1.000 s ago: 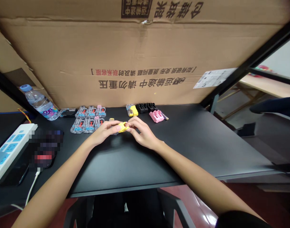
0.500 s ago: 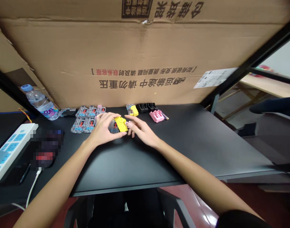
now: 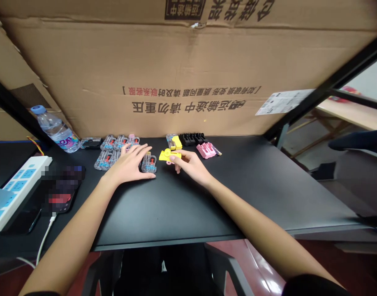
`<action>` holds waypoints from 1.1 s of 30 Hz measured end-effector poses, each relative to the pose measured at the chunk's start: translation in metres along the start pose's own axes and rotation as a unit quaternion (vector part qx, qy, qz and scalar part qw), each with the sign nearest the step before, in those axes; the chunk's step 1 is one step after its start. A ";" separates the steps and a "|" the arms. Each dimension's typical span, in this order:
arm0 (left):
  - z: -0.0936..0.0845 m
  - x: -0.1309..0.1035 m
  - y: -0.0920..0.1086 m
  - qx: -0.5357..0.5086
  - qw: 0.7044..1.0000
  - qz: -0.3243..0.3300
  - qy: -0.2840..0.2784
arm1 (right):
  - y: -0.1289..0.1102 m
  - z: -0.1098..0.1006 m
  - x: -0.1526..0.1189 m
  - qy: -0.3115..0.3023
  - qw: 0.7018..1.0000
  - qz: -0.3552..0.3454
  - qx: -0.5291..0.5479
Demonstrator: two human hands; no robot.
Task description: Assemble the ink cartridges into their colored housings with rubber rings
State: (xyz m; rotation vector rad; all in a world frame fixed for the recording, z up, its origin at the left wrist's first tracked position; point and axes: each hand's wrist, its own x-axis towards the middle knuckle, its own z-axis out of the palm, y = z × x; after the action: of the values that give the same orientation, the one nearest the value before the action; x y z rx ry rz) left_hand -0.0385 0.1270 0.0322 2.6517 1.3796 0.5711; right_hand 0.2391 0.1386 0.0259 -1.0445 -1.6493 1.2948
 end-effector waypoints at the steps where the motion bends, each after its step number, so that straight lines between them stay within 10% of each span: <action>1: 0.001 -0.001 -0.001 -0.003 1.000 0.001 -0.006 | 0.000 0.000 0.001 -0.001 1.000 -0.001 0.002; 33: 0.015 0.008 0.031 -0.242 0.965 0.008 0.102 | 0.003 0.013 -0.002 -0.017 0.975 0.069 0.209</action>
State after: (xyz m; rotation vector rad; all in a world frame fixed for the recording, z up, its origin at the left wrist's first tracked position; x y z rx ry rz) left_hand -0.0050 0.1172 0.0284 2.2598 1.0826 1.0544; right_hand 0.2277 0.1330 0.0206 -0.8907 -1.2663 1.6694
